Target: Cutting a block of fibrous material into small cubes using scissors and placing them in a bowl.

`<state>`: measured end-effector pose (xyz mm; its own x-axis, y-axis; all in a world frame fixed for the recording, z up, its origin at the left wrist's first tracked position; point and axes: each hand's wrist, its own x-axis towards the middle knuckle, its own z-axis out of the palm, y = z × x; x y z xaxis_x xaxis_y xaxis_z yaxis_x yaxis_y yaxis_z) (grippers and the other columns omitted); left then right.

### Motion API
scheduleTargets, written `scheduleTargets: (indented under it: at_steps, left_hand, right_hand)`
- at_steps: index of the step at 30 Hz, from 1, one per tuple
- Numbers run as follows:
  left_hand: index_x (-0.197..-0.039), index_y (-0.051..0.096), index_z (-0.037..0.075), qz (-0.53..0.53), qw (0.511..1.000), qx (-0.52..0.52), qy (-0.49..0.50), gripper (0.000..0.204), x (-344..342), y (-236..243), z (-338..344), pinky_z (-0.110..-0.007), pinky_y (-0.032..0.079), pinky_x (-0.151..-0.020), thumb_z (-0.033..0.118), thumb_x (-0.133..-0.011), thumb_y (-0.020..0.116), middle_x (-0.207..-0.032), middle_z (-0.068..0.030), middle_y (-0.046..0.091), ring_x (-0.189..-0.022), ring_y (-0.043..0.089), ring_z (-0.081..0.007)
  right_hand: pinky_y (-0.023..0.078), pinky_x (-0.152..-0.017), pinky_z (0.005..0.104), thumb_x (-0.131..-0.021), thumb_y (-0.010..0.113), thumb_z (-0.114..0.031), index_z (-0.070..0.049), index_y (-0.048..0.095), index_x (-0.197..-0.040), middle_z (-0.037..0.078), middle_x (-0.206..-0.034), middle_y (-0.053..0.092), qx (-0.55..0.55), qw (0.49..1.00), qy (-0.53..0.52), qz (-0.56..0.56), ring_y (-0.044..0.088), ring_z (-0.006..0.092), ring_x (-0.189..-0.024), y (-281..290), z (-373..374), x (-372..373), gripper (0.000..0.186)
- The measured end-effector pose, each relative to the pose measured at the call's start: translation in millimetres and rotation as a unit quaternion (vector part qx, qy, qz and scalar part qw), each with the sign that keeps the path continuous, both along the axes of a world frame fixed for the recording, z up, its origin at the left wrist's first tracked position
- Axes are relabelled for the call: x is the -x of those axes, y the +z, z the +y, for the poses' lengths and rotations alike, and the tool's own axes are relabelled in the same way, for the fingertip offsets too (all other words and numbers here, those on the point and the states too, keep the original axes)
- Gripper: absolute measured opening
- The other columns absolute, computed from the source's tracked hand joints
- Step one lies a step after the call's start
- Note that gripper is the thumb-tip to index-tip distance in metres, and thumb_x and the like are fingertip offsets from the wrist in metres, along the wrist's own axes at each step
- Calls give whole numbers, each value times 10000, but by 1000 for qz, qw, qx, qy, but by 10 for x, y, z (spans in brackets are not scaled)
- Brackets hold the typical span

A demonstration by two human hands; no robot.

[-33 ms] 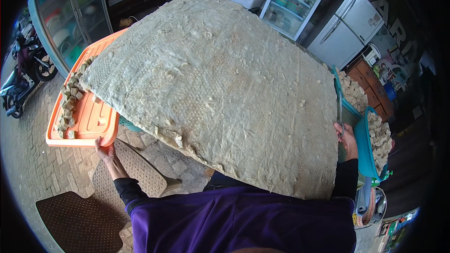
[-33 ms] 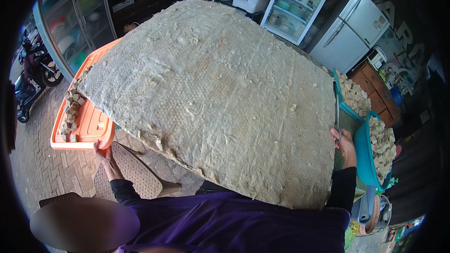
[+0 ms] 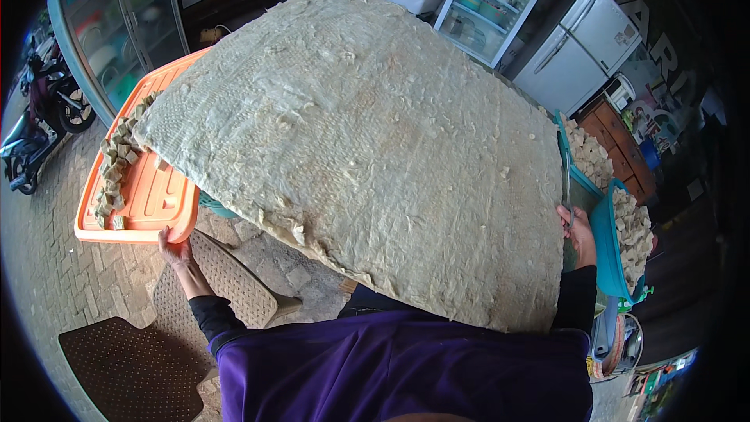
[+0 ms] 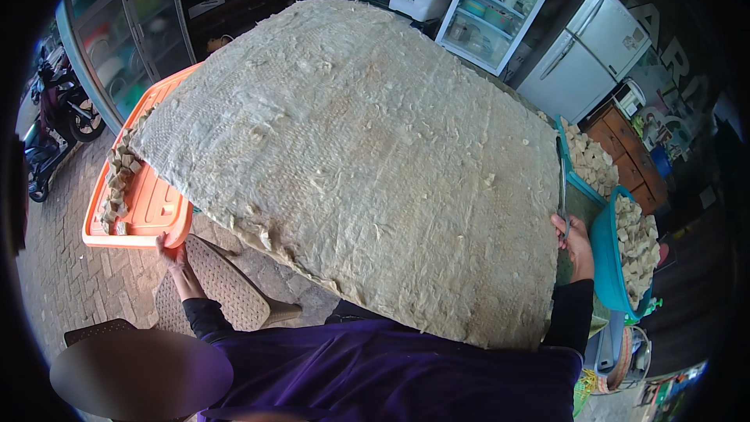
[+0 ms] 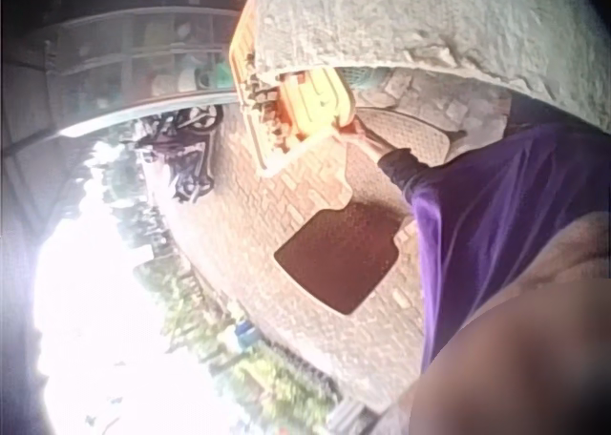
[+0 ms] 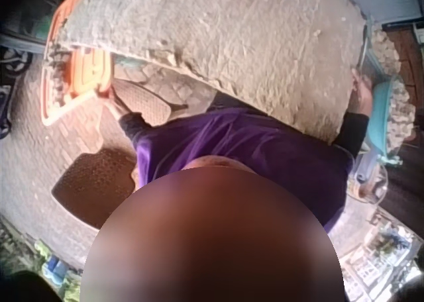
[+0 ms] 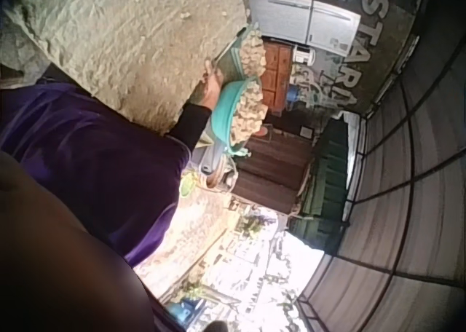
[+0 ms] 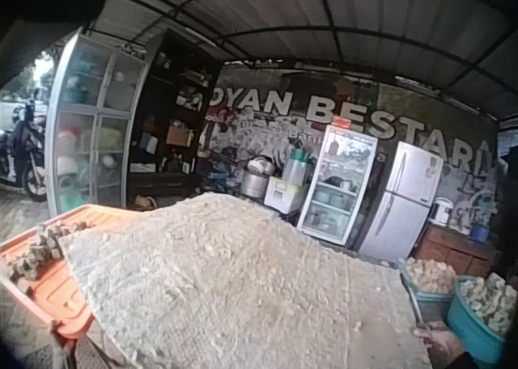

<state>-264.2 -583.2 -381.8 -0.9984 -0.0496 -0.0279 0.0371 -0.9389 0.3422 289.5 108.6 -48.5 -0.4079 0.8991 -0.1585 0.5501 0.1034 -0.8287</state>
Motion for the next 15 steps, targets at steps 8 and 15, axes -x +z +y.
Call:
scheduleTargets:
  at_steps: [8,15]
  left_hand:
    - [-1111,532,-19,-7,999,31,8,397,-132,48,-213,-449,431,-966,21,-732,640,-1139,-133,588,-1066,561,-252]
    - [-1240,437,-35,-24,997,57,54,567,-747,51,-340,-449,431,-978,7,-711,635,-1195,-151,552,-1100,541,-273]
  right_hand:
    - [329,-325,191,-769,742,-339,-81,542,-763,-18,-573,511,-7,1000,-15,18,436,59,-372,-31,55,57,327]
    - [308,-315,190,-764,744,-351,-87,534,-758,-21,-575,509,2,1000,-1,23,425,54,-368,-73,124,0,337]
